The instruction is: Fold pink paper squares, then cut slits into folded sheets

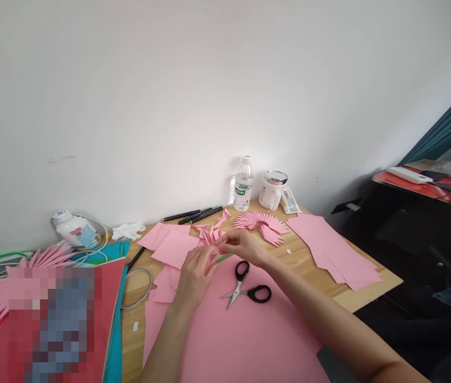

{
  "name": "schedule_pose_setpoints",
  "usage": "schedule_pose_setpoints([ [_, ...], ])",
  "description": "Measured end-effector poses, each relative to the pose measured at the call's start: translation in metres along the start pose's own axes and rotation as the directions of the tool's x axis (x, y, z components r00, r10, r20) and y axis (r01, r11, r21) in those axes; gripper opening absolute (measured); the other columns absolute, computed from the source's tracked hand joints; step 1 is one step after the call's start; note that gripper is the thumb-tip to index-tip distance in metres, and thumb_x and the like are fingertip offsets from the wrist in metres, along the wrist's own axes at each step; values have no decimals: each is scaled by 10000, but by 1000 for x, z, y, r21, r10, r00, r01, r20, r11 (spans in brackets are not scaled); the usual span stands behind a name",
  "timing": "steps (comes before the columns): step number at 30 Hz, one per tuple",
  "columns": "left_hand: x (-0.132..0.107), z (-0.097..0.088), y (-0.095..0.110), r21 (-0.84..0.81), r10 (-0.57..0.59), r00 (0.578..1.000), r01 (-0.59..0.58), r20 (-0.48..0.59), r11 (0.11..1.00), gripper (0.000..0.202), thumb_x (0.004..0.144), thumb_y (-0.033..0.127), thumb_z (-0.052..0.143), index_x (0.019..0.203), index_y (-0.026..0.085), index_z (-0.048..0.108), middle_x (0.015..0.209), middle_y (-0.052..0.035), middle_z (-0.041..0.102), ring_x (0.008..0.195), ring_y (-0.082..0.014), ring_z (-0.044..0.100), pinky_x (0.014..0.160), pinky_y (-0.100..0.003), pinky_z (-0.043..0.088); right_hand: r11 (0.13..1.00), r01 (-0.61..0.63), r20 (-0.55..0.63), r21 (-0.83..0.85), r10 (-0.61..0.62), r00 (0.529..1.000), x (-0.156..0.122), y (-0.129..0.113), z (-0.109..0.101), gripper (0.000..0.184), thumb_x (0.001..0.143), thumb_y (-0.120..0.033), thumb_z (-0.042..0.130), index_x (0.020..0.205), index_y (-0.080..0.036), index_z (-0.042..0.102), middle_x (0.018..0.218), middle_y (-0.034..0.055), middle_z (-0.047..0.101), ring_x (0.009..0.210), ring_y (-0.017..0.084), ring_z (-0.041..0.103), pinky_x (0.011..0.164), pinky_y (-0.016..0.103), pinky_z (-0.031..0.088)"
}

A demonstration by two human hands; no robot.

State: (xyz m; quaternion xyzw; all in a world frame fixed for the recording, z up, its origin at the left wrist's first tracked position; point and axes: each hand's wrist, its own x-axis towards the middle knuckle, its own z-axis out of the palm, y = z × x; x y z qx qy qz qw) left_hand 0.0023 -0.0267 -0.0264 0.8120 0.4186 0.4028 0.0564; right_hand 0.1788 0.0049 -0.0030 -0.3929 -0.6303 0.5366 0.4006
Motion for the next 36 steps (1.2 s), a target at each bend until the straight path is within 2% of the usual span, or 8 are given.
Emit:
schedule_pose_setpoints([
  [4, -1, 3, -2, -51, -80, 995, 77, -55, 996, 212, 847, 264, 470, 1023, 205, 573, 869, -53, 663, 800, -159, 621, 736, -308, 508, 979, 5, 18, 205, -9, 1000, 6, 5, 3, 242, 666, -367, 692, 764, -155, 629, 626, -7, 634, 589, 117, 599, 612, 262, 495],
  [11, -1, 7, 2, -134, -232, 973, 227, -18, 965, 296, 768, 324, 576, 1035, 202, 610, 929, -55, 688, 691, -141, 622, 688, -281, 525, 960, 37, -93, 278, -11, 996, 6, 18, 5, 320, 668, -470, 679, 667, -181, 541, 560, -25, 596, 520, 109, 562, 543, 251, 476],
  [16, -1, 7, 4, -166, -284, 958, 273, -41, 947, 205, 807, 293, 508, 934, 193, 633, 757, -26, 690, 600, -121, 609, 638, -250, 516, 932, 49, 2, 358, -53, 999, 2, 20, 7, 336, 593, -423, 750, 746, -178, 579, 694, -4, 644, 622, 132, 603, 621, 282, 503],
  [19, 0, 4, 6, -206, -312, 950, 308, 11, 929, 180, 818, 282, 478, 875, 195, 625, 684, -10, 681, 583, -120, 616, 606, -233, 509, 943, 68, 8, 327, -75, 997, 0, 20, 9, 326, 589, -399, 755, 767, -165, 614, 713, 11, 656, 625, 133, 605, 626, 284, 497],
  [23, 1, -1, 9, -297, -332, 937, 350, 111, 888, 166, 816, 284, 476, 794, 187, 610, 685, -19, 683, 643, -135, 641, 627, -243, 511, 962, 87, -28, 259, -83, 996, -2, 20, 12, 262, 619, -371, 741, 674, -149, 614, 663, 20, 656, 588, 119, 596, 575, 248, 470],
  [28, 2, 1, 14, -392, -400, 891, 454, 215, 800, 162, 822, 310, 460, 784, 185, 556, 640, -4, 650, 600, -128, 624, 574, -240, 500, 964, 64, 9, 259, -69, 998, -3, 20, 12, 264, 631, -374, 733, 712, -153, 615, 631, -3, 634, 579, 118, 601, 573, 244, 479],
  [33, 1, 1, 14, -355, -395, 891, 453, 226, 818, 202, 832, 354, 446, 721, 191, 489, 596, 1, 625, 547, -120, 594, 505, -219, 452, 951, 45, 22, 306, -55, 998, -2, 22, 14, 260, 645, -374, 725, 720, -146, 625, 619, -5, 636, 577, 121, 621, 576, 243, 494],
  [36, 1, -1, 12, -378, -412, 881, 472, 233, 796, 189, 817, 345, 473, 708, 190, 479, 653, -15, 644, 591, -130, 612, 529, -227, 456, 936, 31, -34, 352, -21, 999, 0, 25, 14, 252, 669, -368, 712, 686, -140, 607, 592, 0, 647, 544, 122, 630, 561, 241, 497],
])
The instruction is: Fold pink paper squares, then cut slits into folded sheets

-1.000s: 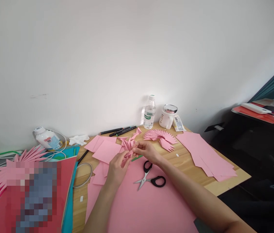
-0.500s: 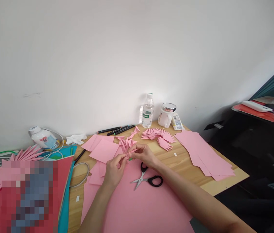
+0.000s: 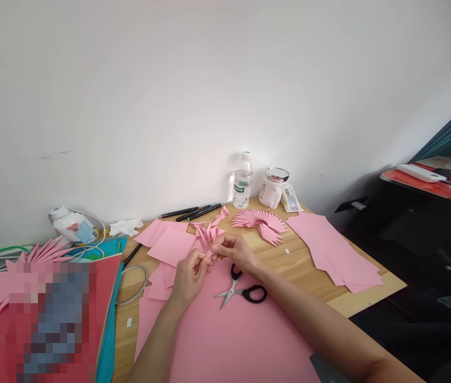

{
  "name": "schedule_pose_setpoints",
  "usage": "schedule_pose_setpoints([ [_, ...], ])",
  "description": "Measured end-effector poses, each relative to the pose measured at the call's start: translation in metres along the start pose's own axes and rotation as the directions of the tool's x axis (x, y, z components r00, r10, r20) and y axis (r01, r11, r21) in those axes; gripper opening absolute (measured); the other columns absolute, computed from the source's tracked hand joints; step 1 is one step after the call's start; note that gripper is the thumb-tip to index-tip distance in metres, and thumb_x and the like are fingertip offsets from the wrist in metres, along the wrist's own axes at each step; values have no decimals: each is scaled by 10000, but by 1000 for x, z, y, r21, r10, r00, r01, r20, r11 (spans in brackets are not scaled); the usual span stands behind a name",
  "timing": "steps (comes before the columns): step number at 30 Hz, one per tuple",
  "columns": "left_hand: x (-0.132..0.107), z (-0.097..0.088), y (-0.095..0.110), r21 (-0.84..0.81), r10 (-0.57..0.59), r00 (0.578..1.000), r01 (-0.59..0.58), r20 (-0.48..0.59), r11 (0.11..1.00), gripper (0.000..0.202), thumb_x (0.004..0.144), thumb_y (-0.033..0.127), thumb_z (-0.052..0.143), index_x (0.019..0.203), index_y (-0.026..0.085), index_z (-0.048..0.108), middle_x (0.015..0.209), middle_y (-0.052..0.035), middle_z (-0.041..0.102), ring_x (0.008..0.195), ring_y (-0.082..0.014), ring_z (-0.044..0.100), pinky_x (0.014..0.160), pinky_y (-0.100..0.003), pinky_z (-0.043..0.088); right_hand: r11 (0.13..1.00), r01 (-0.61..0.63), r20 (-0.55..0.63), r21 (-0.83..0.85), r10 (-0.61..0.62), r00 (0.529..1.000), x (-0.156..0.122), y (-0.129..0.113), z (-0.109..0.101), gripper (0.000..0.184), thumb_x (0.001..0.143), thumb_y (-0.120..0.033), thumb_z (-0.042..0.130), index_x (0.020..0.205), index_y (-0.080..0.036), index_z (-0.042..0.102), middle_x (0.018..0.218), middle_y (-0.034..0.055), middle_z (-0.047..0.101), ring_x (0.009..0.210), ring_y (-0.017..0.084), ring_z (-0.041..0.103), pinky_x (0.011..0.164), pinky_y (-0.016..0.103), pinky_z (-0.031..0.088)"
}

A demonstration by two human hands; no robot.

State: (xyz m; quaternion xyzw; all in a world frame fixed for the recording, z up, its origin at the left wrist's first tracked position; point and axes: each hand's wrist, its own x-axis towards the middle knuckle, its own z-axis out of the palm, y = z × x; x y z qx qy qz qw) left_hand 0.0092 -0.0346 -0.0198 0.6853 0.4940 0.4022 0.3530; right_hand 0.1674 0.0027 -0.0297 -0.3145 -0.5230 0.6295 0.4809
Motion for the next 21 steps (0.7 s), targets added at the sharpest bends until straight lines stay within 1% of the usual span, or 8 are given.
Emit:
schedule_pose_setpoints([
  [2, 0, -1, 1, -52, -43, 999, 42, -12, 998, 193, 806, 348, 492, 702, 186, 484, 633, -12, 637, 586, -130, 609, 538, -230, 455, 1000, 8, -32, 20, -7, 999, 1, 1, -1, 261, 678, -371, 707, 663, -138, 589, 593, 7, 657, 533, 124, 633, 552, 242, 497],
  [4, 1, -1, 4, -143, -96, 995, 95, 5, 985, 208, 800, 375, 505, 722, 182, 490, 589, 0, 617, 540, -124, 589, 502, -221, 435, 999, 26, -28, 29, -25, 999, 1, 0, -2, 272, 680, -375, 705, 641, -140, 573, 604, 10, 664, 543, 126, 636, 554, 243, 499],
  [7, 3, -2, 9, -329, -141, 985, 165, 97, 930, 255, 801, 432, 493, 782, 177, 476, 679, -21, 641, 490, -116, 574, 429, -216, 393, 998, 20, 10, 58, -20, 1000, 2, -2, -4, 271, 688, -378, 700, 651, -150, 559, 598, -2, 655, 528, 117, 624, 548, 240, 493],
  [10, 4, -4, 13, -425, -145, 980, 191, 138, 885, 264, 786, 431, 518, 817, 174, 466, 730, -29, 634, 482, -111, 566, 409, -217, 383, 996, -15, 70, 87, 9, 998, 2, -3, -5, 247, 695, -369, 698, 722, -159, 570, 600, -17, 637, 521, 111, 616, 553, 241, 489],
  [13, 4, -4, 14, -415, -162, 982, 190, 101, 890, 274, 726, 386, 605, 849, 177, 478, 677, 10, 590, 481, -97, 537, 403, -205, 375, 994, -30, 94, 104, 21, 995, 2, -3, -5, 261, 684, -355, 709, 813, -166, 585, 649, -20, 624, 583, 117, 624, 583, 244, 496],
  [18, 3, 0, 11, -270, -232, 972, 232, 33, 935, 306, 645, 358, 677, 828, 184, 503, 579, 51, 533, 441, -86, 477, 387, -194, 332, 999, -30, 124, 42, 25, 992, 0, -5, -3, 351, 670, -337, 714, 957, -179, 589, 682, -26, 595, 607, 114, 614, 586, 245, 503],
  [20, 4, 0, 9, -219, -202, 979, 190, -34, 957, 316, 635, 358, 683, 849, 187, 525, 563, 49, 526, 479, -105, 496, 445, -221, 387, 999, -13, 3, -36, 13, 1000, 3, -3, -6, 368, 662, -354, 705, 962, -171, 595, 681, -17, 599, 580, 113, 601, 566, 252, 507],
  [21, 4, -2, 7, -177, -166, 979, 143, -122, 974, 316, 638, 356, 681, 864, 188, 539, 589, 37, 542, 523, -118, 517, 502, -243, 423, 997, -4, -90, -76, -3, 996, 5, -1, -10, 370, 663, -370, 692, 958, -167, 595, 688, -8, 605, 573, 114, 596, 558, 258, 509],
])
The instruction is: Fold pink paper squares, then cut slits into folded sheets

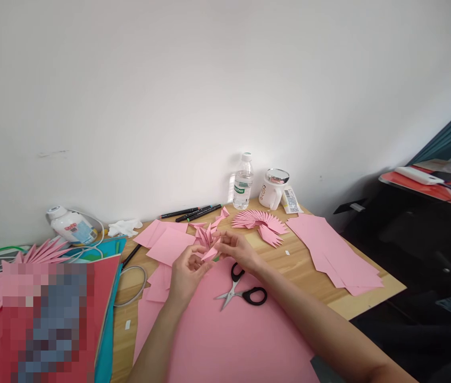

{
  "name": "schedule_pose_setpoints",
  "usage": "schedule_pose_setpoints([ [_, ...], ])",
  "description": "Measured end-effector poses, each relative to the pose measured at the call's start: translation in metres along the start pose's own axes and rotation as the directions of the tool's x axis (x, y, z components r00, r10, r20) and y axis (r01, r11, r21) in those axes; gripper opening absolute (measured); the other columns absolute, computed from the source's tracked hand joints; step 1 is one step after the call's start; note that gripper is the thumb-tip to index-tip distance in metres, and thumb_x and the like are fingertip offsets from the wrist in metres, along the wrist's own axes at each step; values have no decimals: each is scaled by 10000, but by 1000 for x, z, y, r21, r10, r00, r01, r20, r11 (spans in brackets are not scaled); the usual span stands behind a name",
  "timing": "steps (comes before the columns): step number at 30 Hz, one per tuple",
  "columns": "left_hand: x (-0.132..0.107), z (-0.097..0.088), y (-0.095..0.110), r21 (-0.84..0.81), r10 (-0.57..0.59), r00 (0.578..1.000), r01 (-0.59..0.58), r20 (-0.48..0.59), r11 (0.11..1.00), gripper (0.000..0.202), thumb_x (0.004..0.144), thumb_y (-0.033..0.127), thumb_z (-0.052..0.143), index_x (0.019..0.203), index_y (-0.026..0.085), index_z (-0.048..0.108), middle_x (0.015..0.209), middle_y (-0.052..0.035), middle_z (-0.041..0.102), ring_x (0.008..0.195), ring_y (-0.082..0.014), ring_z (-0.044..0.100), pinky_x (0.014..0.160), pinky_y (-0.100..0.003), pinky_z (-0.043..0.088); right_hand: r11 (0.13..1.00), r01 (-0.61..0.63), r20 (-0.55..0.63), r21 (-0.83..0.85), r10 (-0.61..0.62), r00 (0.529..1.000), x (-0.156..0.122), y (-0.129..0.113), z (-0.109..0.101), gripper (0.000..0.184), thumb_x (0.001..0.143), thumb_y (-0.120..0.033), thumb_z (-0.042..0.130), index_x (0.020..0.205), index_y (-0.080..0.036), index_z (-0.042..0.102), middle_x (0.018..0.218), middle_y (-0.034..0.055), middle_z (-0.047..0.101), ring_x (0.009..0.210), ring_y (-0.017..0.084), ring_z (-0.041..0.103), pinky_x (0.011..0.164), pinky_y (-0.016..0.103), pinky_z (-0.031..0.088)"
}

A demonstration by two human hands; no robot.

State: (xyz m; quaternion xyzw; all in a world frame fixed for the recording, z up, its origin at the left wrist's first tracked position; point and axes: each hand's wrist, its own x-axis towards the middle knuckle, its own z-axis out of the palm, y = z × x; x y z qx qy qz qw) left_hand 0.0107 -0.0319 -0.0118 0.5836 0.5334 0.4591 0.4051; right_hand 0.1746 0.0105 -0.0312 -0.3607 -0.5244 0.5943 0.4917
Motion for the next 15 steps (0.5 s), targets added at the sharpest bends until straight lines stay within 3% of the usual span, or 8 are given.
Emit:
schedule_pose_setpoints([
  [1, 2, -3, -2, 57, 67, 991, -61, -115, 997, 309, 645, 347, 676, 879, 189, 551, 643, 17, 567, 582, -131, 537, 576, -270, 450, 998, 18, -154, -55, -26, 988, 3, 3, -4, 364, 661, -397, 676, 926, -158, 602, 672, -2, 607, 548, 115, 586, 539, 266, 510],
  [2, 4, -8, -3, 133, 153, 950, -120, -273, 984, 294, 656, 337, 668, 886, 188, 560, 717, -5, 587, 647, -143, 547, 652, -297, 459, 996, 32, -240, -79, -50, 970, 6, 6, -9, 352, 676, -404, 651, 919, -155, 596, 694, 7, 611, 577, 120, 591, 565, 277, 519],
  [4, 9, -19, -8, 321, 302, 780, -138, -548, 937, 253, 694, 282, 624, 919, 184, 563, 897, -55, 590, 785, -177, 546, 748, -348, 445, 992, 56, -342, -116, -93, 935, 13, 13, -19, 314, 709, -412, 593, 896, -160, 576, 761, 25, 619, 634, 125, 602, 639, 304, 529],
  [6, 15, -31, -14, 432, 375, 620, -64, -689, 900, 310, 673, 204, 616, 975, 169, 552, 988, -85, 541, 979, -226, 490, 867, -405, 395, 983, 69, -395, -172, -133, 909, 17, 19, -27, 284, 717, -396, 572, 869, -156, 571, 794, 45, 628, 670, 143, 613, 687, 334, 527],
  [7, 17, -37, -18, 433, 359, 567, -5, -742, 902, 373, 639, 185, 638, 999, 164, 542, 1007, -90, 523, 1049, -247, 450, 912, -432, 360, 976, 72, -401, -207, -152, 904, 18, 21, -29, 271, 709, -382, 581, 853, -153, 575, 801, 56, 635, 687, 158, 619, 701, 347, 523],
  [10, 24, -49, -29, 266, 165, 536, 116, -828, 957, 507, 564, 168, 682, 1041, 158, 512, 989, -84, 490, 1047, -263, 436, 891, -460, 373, 941, 77, -354, -329, -198, 914, 15, 21, -29, 216, 692, -321, 609, 822, -149, 609, 826, 78, 656, 749, 200, 630, 734, 377, 510],
  [13, 27, -52, -36, 90, -12, 565, 151, -825, 984, 562, 533, 134, 691, 1061, 165, 501, 985, -68, 463, 822, -183, 522, 794, -420, 438, 882, 98, -279, -461, -249, 928, 9, 16, -23, 134, 712, -248, 587, 800, -168, 649, 882, 81, 656, 851, 230, 608, 799, 419, 479],
  [15, 28, -52, -37, 53, -35, 593, 130, -804, 990, 584, 538, 118, 684, 1085, 169, 486, 990, -60, 468, 681, -117, 528, 721, -372, 467, 838, 119, -242, -532, -286, 927, 5, 11, -20, 116, 701, -196, 591, 785, -192, 671, 942, 76, 640, 960, 254, 559, 880, 461, 424],
])
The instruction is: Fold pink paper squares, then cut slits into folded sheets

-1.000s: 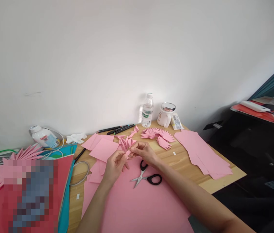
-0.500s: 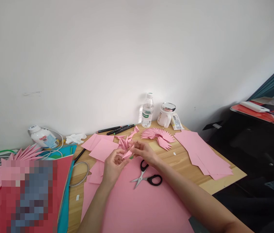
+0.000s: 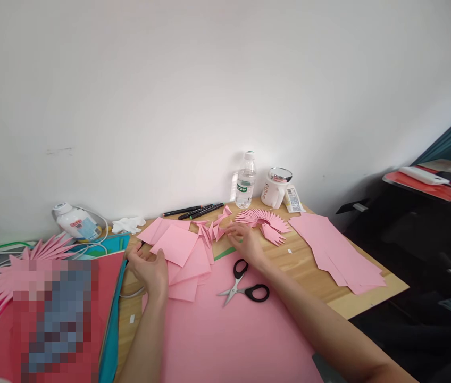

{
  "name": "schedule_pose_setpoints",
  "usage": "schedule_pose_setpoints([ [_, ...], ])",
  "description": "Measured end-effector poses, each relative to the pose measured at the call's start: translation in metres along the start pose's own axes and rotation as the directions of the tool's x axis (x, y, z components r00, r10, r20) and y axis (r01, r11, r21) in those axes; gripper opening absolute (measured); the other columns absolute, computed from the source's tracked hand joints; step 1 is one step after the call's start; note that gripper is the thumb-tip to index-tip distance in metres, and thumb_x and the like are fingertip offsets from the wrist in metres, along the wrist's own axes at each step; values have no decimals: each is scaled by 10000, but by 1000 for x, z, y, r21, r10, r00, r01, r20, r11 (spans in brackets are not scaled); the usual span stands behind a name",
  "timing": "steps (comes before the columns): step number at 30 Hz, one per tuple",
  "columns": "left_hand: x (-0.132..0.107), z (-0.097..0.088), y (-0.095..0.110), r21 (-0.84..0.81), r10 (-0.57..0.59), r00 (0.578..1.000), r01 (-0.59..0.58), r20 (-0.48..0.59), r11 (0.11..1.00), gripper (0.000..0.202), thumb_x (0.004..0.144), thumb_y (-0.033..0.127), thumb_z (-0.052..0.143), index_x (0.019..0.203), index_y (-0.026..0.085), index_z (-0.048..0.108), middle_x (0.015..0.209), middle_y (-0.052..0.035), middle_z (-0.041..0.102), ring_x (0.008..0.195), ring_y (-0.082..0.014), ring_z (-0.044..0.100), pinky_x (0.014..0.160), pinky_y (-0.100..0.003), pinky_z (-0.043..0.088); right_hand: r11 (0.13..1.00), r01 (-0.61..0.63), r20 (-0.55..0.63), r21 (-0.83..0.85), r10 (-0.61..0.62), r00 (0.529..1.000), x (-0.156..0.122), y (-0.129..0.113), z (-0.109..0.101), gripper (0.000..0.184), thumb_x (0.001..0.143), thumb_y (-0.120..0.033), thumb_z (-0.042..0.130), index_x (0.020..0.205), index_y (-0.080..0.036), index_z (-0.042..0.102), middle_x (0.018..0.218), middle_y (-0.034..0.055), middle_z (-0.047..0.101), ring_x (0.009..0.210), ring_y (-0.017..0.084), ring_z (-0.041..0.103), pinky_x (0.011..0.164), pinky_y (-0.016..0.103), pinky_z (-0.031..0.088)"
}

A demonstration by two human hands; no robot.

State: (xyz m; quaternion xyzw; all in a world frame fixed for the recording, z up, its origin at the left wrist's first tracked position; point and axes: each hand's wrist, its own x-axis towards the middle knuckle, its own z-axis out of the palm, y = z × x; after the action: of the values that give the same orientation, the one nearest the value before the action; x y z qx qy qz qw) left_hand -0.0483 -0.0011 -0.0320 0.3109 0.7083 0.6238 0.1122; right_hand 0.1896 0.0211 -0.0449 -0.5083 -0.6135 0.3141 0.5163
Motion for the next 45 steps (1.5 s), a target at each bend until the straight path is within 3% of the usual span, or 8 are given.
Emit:
schedule_pose_setpoints([
  [8, -6, 2, 9, -245, -69, 994, 88, 88, 966, 570, 523, 86, 673, 1053, 168, 483, 921, -38, 549, 605, -82, 547, 627, -289, 471, 870, 373, 323, -322, -269, 907, -8, -3, 9, 225, 738, -151, 612, 940, -233, 668, 1194, 81, 475, 989, 211, 526, 874, 385, 456],
  [12, -6, 5, 10, -395, -132, 980, 180, 145, 901, 524, 541, 70, 645, 1034, 149, 485, 804, -15, 577, 653, -98, 578, 674, -288, 477, 812, 385, 230, -438, -313, 922, -6, -1, 9, 253, 799, -88, 484, 942, -191, 665, 1154, 122, 491, 1040, 235, 494, 862, 406, 459],
  [15, -5, 5, 13, -482, -174, 969, 239, 176, 843, 480, 563, 88, 639, 1019, 150, 500, 759, 1, 579, 681, -95, 583, 703, -284, 479, 797, 457, 173, -395, -424, 889, -6, -6, 7, 326, 806, -51, 417, 962, -207, 656, 1134, 110, 531, 1058, 230, 476, 855, 406, 453],
  [21, -6, 4, 22, -601, -241, 940, 340, 242, 723, 322, 599, 89, 601, 905, 169, 543, 700, 36, 516, 697, -91, 585, 711, -283, 502, 730, 605, 488, -319, -421, 765, -12, -14, 12, 356, 862, -104, 404, 1147, -234, 574, 980, 59, 655, 972, 215, 491, 832, 371, 447],
  [27, -5, 3, 22, -621, -302, 932, 360, 201, 696, 257, 632, 87, 573, 872, 164, 529, 796, 1, 552, 754, -114, 603, 733, -326, 511, 679, 496, 364, -541, -342, 866, -9, -4, 13, 394, 846, -88, 381, 1184, -196, 551, 1208, 82, 571, 1043, 249, 453, 868, 401, 438],
  [36, -1, 5, 10, -522, -309, 934, 357, 181, 774, 205, 670, 132, 547, 873, 157, 544, 840, -32, 564, 777, -126, 591, 720, -303, 504, 830, 390, 273, -399, -298, 914, -12, -3, 13, 304, 827, -96, 427, 1002, -197, 654, 1017, 88, 647, 942, 222, 545, 793, 367, 471],
  [40, -5, 4, 11, -463, -237, 936, 337, 261, 820, 274, 649, 201, 594, 918, 154, 568, 831, -26, 566, 722, -112, 572, 632, -256, 490, 985, 174, 274, -12, -164, 948, -14, -18, 13, 295, 852, -293, 486, 1113, -209, 594, 885, 60, 667, 778, 183, 607, 715, 344, 503],
  [45, -21, 5, 19, -348, -89, 847, 309, 524, 885, 361, 591, 304, 682, 907, 139, 624, 819, -58, 619, 686, -144, 589, 567, -251, 482, 889, -163, 380, 428, -13, 925, -16, -24, 16, 469, 757, -415, 603, 1165, -202, 517, 935, 42, 656, 751, 158, 632, 681, 298, 517],
])
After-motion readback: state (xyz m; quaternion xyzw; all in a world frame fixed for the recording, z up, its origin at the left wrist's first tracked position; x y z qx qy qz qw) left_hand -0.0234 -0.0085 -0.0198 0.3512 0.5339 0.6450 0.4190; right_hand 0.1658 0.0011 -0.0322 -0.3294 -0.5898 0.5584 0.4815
